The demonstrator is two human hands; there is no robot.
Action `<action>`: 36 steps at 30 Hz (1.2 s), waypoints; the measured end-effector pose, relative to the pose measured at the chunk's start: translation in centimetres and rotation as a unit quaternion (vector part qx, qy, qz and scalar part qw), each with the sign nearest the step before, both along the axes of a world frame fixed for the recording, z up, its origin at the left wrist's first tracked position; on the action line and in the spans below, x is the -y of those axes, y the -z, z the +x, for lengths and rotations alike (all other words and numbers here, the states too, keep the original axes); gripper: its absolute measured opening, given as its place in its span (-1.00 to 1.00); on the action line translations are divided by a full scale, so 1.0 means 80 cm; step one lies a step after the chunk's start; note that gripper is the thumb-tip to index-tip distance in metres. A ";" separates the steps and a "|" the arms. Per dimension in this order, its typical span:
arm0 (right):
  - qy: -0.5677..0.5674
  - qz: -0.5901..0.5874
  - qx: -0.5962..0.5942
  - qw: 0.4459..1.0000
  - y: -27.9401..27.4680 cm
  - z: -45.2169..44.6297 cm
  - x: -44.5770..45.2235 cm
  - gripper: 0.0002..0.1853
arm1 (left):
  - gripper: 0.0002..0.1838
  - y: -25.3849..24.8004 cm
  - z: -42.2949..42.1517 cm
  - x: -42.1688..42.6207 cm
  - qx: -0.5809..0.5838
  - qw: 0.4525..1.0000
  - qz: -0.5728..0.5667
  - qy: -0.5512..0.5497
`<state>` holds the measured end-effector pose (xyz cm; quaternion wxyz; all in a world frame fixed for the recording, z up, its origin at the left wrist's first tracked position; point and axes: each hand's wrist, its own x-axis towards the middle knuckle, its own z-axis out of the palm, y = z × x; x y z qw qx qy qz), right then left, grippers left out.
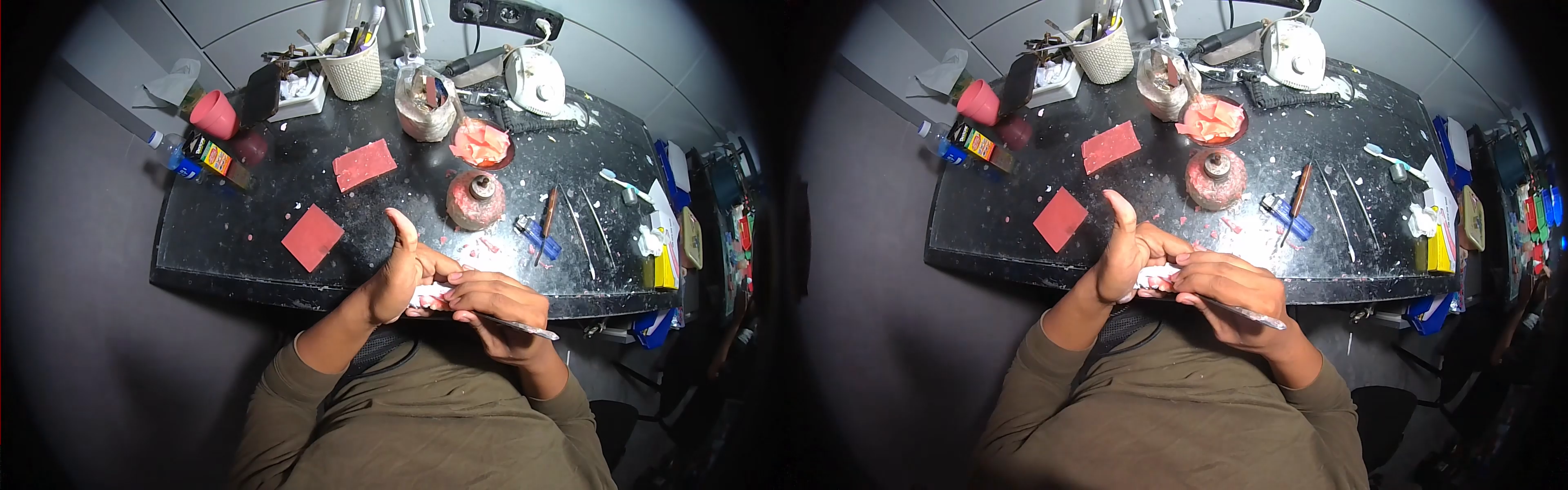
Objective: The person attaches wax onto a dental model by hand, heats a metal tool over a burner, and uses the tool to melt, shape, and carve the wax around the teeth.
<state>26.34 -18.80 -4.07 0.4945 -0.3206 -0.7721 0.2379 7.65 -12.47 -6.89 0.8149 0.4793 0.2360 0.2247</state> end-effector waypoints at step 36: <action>0.033 -0.018 -0.099 0.994 -0.015 0.008 0.012 -0.85 | -0.11 0.001 0.015 0.027 0.173 0.923 0.228 -0.255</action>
